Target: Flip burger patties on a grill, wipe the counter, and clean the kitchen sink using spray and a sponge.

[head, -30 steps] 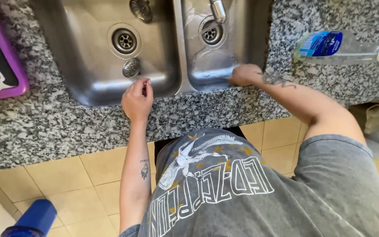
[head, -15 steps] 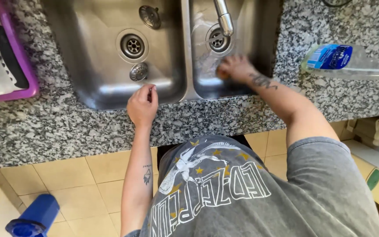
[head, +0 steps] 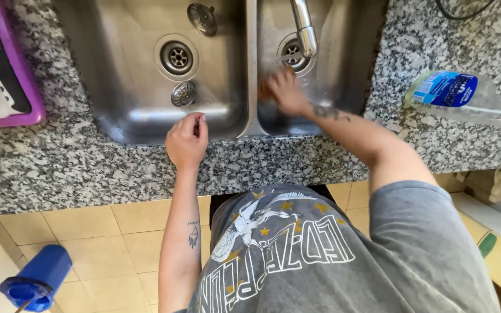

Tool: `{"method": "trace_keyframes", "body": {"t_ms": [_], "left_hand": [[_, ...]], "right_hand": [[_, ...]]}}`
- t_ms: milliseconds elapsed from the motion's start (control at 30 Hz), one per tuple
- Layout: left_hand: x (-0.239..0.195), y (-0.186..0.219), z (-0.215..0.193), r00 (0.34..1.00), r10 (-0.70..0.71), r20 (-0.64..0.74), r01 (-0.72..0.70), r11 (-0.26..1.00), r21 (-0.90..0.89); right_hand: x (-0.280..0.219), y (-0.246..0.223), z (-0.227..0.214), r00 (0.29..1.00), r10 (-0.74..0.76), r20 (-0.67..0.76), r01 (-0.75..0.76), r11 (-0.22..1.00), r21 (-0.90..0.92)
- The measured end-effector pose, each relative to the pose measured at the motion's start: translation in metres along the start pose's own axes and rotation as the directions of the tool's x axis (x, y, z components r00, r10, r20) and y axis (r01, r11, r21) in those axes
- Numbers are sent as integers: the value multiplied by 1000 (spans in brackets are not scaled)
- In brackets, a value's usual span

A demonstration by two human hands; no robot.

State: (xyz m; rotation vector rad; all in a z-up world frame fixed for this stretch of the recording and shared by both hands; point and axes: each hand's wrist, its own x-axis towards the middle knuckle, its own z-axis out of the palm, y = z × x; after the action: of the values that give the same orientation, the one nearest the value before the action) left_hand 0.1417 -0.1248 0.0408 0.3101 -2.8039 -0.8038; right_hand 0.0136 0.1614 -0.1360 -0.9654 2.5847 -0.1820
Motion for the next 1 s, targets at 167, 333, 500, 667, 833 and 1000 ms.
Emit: {"method": "trace_keyframes", "body": {"t_ms": [167, 333, 500, 667, 833, 1000], "left_hand": [[-5, -7, 7, 997, 15, -78, -10, 998, 65], [-10, -8, 10, 998, 10, -65, -5, 997, 73], [-14, -11, 10, 997, 43, -67, -37, 996, 78], [-13, -18, 13, 996, 49, -79, -44, 997, 67], [-14, -11, 10, 997, 35, -65, -31, 998, 53], [-13, -7, 2, 998, 47, -40, -45, 998, 43]], "right_hand": [[-47, 55, -38, 922, -339, 185, 382, 868, -316], [2, 137, -70, 933, -220, 285, 335, 821, -462], [-40, 108, -103, 930, -55, 363, 287, 725, -626], [-97, 79, -68, 875, 109, 471, 198, 807, -556], [-87, 5, -104, 723, 316, 615, -359, 932, -58], [-69, 16, 49, 869, -412, 273, 287, 871, 399]]}}
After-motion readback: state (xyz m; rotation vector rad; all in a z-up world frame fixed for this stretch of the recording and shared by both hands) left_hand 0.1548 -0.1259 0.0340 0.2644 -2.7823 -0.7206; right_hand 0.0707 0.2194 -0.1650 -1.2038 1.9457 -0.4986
